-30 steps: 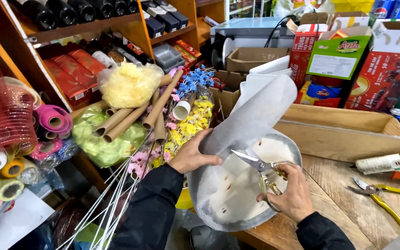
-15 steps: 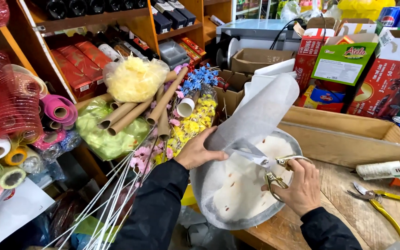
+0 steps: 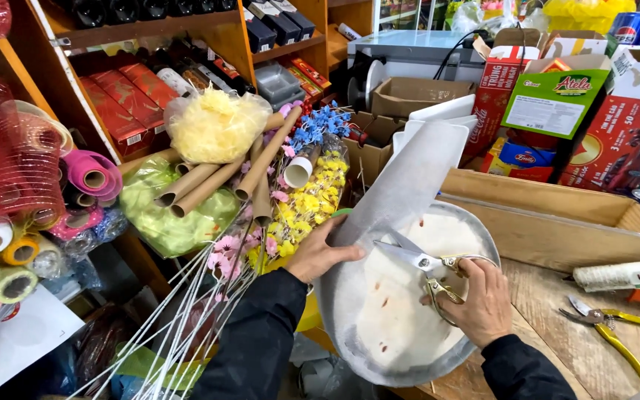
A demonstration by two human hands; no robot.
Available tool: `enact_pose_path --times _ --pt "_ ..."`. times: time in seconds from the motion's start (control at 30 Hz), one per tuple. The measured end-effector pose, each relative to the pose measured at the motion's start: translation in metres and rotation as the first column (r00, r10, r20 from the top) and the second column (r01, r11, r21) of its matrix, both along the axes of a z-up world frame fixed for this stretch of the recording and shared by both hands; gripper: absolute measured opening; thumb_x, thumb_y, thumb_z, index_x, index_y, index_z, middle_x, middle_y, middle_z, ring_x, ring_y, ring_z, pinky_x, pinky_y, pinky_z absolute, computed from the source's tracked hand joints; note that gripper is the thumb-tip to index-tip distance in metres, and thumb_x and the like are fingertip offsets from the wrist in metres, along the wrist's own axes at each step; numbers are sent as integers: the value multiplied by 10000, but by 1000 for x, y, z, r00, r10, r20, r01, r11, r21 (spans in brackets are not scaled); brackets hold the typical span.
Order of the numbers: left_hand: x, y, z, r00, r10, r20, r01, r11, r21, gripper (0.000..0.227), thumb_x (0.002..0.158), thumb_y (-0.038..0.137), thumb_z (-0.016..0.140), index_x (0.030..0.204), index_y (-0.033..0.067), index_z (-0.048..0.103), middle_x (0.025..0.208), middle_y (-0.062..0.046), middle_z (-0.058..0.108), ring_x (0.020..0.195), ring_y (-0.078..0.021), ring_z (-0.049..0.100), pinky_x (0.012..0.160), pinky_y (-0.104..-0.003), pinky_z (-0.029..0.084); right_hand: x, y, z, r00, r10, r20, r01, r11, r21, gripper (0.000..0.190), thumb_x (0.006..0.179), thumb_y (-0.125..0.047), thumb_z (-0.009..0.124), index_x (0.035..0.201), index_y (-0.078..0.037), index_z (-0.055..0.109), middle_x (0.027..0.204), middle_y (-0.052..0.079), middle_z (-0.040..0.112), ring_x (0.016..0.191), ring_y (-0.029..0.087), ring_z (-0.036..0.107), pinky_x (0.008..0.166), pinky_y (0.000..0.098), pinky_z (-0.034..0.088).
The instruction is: Upholstering a circular base with grey fabric using a manual stapler and scissors
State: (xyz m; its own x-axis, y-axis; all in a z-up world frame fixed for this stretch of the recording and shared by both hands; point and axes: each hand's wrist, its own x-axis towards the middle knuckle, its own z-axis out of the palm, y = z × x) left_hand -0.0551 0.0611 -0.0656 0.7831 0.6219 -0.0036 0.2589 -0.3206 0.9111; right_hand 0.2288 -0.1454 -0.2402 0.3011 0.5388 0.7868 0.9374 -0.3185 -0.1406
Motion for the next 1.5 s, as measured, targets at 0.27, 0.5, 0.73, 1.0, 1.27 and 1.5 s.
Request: enact_pose_path --times 0.27,0.5,0.73,1.0,1.27,1.5 --pt "-6 -16 -10 992 92 -92 -99 993 -72 1114 592 595 731 1603 247 418 1641 -29 470 1456 -266 502 1200 -444 405 6 -12 14 994 77 -79 -83 993 -83 919 539 -492 949 1309 -131 600 1347 93 618 1303 312 563 1084 455 434" --pt "-35 -84 -62 982 187 34 -136 815 -563 965 728 369 775 1607 209 407 1617 -30 491 1417 -292 549 1153 -469 477 -14 -67 70 859 213 -466 -415 823 -389 898 481 -525 1090 1218 -236 666 1033 -21 706 911 170 674 835 299 535" --pt "-50 -138 -124 957 284 -50 -230 645 -729 963 604 339 797 1515 120 574 1422 -71 678 1270 -215 638 983 -301 465 -25 -119 76 784 -71 -617 -447 624 -641 908 444 -440 1152 1221 -283 709 1130 -87 821 1009 94 786 911 247 578" --pt "-60 -157 -135 961 278 -1 -189 651 -735 964 609 315 815 1510 87 560 1456 -94 663 1284 -234 642 1015 -327 517 -67 -144 99 653 -312 -691 -502 505 -702 679 580 -427 1111 1140 -270 759 897 -68 831 814 94 692 767 225 540" --pt "-70 -165 -112 967 253 -42 -203 656 -727 1040 576 367 820 1543 125 524 1537 -76 603 1363 -239 609 1068 -347 504 -69 -155 95 474 -310 -824 -576 599 -556 501 671 48 1032 1076 -119 788 765 40 767 733 156 633 717 281 501" --pt "-67 -161 -132 952 289 96 -135 683 -718 961 545 285 826 1456 70 611 1368 -95 716 1246 -185 661 1008 -276 504 -71 -163 83 736 -144 -662 -416 675 -609 772 455 -302 1155 1129 -254 781 996 -92 861 893 83 773 847 237 591"
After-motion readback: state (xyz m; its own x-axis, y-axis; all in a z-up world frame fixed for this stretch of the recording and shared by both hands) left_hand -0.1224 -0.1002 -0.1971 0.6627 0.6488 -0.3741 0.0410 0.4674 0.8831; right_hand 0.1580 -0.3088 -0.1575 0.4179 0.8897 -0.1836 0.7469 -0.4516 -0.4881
